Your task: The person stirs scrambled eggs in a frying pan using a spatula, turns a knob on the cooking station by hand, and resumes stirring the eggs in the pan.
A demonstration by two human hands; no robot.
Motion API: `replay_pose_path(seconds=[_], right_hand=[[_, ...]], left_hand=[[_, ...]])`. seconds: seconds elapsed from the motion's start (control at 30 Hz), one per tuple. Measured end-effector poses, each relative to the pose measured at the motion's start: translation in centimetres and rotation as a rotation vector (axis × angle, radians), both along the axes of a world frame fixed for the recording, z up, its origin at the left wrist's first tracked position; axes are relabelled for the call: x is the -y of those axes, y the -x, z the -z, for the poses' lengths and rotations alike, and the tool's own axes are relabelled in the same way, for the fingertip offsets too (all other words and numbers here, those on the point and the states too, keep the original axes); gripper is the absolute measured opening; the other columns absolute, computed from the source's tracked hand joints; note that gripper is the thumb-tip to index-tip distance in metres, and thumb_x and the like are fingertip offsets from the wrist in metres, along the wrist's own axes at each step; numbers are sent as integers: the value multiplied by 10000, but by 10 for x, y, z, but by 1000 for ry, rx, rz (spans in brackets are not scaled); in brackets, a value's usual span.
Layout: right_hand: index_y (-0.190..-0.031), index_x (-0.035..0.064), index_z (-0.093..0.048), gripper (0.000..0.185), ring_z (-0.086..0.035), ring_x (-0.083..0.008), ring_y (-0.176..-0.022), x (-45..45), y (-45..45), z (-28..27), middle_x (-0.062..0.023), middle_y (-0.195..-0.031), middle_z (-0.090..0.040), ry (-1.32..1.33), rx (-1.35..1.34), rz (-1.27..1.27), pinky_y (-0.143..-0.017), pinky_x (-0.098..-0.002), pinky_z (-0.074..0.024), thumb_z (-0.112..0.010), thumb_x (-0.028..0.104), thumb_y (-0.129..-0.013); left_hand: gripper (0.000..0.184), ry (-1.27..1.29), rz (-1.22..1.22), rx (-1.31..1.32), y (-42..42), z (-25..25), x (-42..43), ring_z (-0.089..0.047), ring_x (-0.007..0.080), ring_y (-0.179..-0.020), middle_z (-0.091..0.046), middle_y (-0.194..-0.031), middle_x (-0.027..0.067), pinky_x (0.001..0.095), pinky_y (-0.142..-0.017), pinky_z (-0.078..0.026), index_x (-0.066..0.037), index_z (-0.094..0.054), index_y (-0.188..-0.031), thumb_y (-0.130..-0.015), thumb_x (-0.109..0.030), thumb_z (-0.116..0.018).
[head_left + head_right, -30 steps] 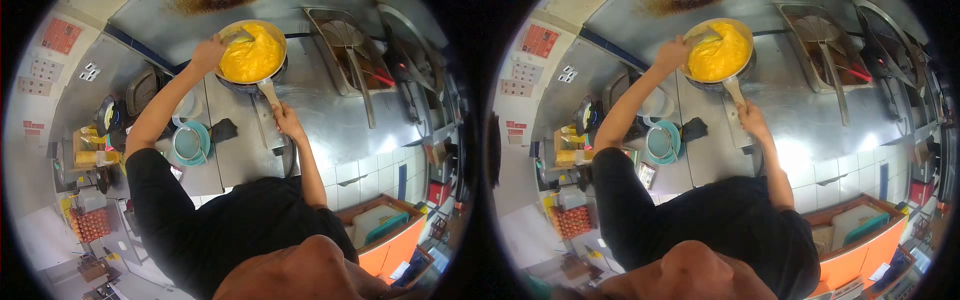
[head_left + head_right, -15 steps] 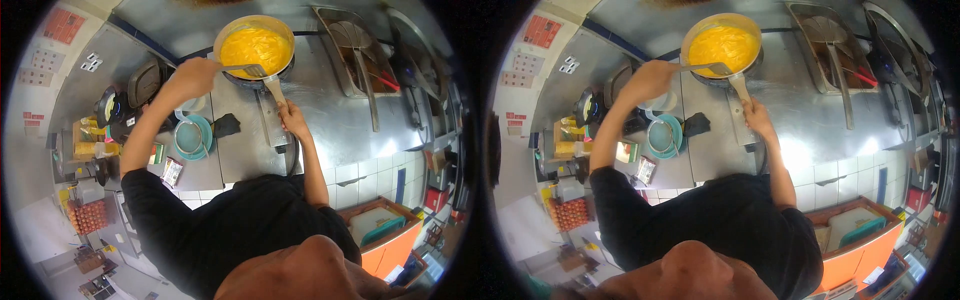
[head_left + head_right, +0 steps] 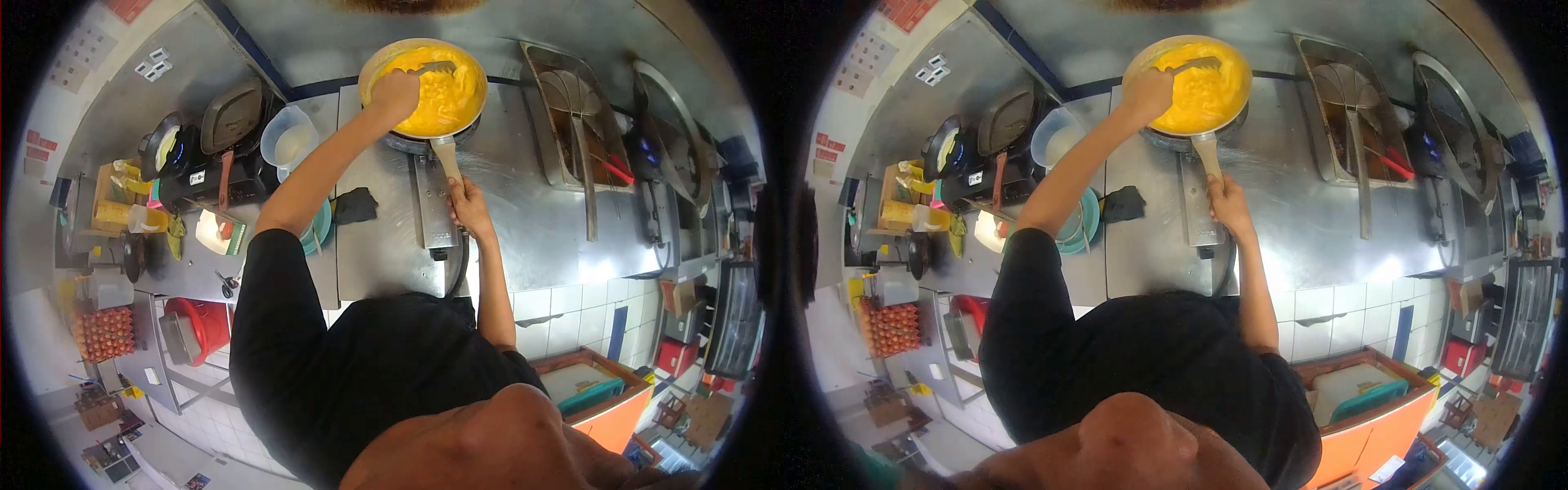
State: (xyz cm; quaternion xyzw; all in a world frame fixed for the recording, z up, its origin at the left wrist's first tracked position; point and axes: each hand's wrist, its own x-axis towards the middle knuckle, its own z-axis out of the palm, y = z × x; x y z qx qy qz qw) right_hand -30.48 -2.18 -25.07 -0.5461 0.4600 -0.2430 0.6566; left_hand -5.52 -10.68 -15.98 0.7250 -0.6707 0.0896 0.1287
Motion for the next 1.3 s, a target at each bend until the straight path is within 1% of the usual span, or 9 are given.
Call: replay_pose_path(seconds=[0.17,0.27,0.43,0.63,0.77,1.0,1.13,1.23,1.3], right_hand=[[-1054,40,-564,305,-457,-72,-457,-1,0,3,18,-630,-486,-3,30,-5,-395,-252,-367,-514,340,-1032],[-1042,52,-563,310,-450,-65,-456,-1,0,2,23,-627,-484,-3,35,-18,-391,-243,-361,-509,357,-1035],[-1081,78,-567,312,-432,-45,-470,1,1,8,26,-656,-487,52,-58,-31,-385,-220,-330,-506,380,-1036],[-1173,69,-589,355,-433,-43,-482,3,0,11,25,-671,-493,78,-77,-46,-391,-213,-329,-496,384,-1039],[-976,74,-542,302,-445,-64,-468,-2,-5,-3,13,-649,-493,43,-79,-10,-394,-232,-356,-492,365,-1040],[-1099,81,-574,309,-440,-50,-485,2,-3,5,23,-671,-494,21,-73,-17,-397,-216,-338,-500,375,-1036],[-1125,86,-584,312,-438,-48,-484,5,-1,12,20,-694,-506,20,-83,-37,-397,-215,-334,-503,374,-1036],[-1116,83,-586,317,-437,-53,-475,2,1,12,17,-701,-515,42,-97,-17,-397,-220,-341,-503,378,-1035],[-943,82,-540,332,-470,-65,-478,3,2,13,14,-665,-501,56,-89,-18,-404,-234,-378,-509,402,-1028]], left_hand=[[237,-199,-18,-124,-36,-40,-25,-705,383,-875,-707,-940,247,467,-783,-559,29,-716,-921,-760,-110,-613],[304,-211,18,-248,-39,-56,-62,-682,405,-835,-688,-880,251,475,-759,-545,-33,-716,-1040,-779,-87,-569],[259,-451,119,-166,-4,-72,-83,-686,395,-801,-684,-832,262,481,-725,-532,23,-724,-919,-720,-112,-627],[265,-227,8,-327,19,-31,-25,-706,359,-929,-718,-983,218,442,-789,-558,-4,-742,-972,-803,-157,-607],[246,-63,-173,-422,7,-7,7,-708,356,-931,-718,-963,225,454,-805,-559,8,-740,-968,-806,-115,-600],[227,-1,-184,-228,-40,-7,-9,-714,359,-881,-723,-932,204,456,-753,-567,-14,-747,-935,-806,-115,-590],[233,-143,-148,-27,-35,-66,-76,-722,339,-839,-732,-901,175,464,-702,-568,-45,-757,-959,-820,-154,-605],[158,-32,20,27,-38,-78,-115,-704,364,-703,-705,-762,187,478,-611,-556,-56,-745,-780,-767,-152,-621],[233,-150,24,39,-25,-104,-143,-693,391,-748,-684,-779,220,492,-662,-547,-51,-722,-980,-802,-140,-601]])
